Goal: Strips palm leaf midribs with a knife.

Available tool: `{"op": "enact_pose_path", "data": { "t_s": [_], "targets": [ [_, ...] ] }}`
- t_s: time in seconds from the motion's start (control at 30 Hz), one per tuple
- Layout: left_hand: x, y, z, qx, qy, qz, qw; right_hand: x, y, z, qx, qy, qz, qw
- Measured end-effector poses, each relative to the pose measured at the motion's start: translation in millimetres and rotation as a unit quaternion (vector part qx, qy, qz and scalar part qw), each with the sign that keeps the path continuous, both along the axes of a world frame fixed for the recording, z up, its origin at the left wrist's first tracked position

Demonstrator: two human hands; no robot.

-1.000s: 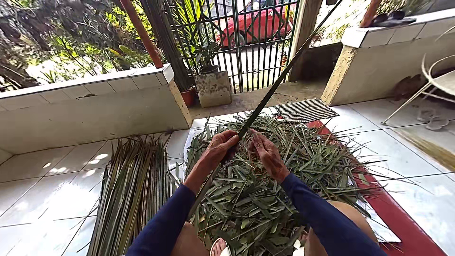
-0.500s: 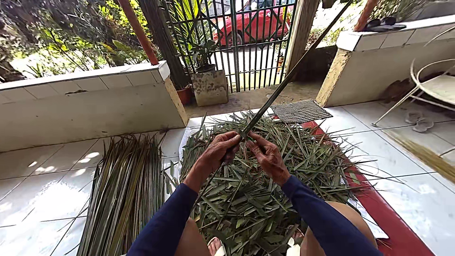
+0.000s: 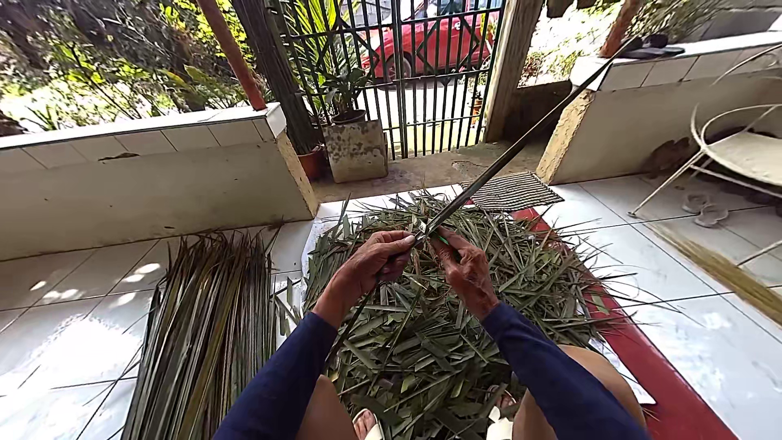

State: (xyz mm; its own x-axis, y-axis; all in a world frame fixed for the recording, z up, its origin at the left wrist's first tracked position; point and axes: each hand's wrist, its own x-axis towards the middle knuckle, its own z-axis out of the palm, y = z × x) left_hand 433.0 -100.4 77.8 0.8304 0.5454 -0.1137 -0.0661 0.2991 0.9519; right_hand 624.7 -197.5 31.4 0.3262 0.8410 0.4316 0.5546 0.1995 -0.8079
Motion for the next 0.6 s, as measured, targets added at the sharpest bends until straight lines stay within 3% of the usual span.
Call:
{"op": "enact_pose_path", "data": {
  "t_s": [0.6],
  "targets": [
    [8.9,-2.7,9.6,0.061,0.040,0.031,0.997,-11.2,3.6,6.1,-0.010,-0.050,-0.145,0.988]
  ]
}}
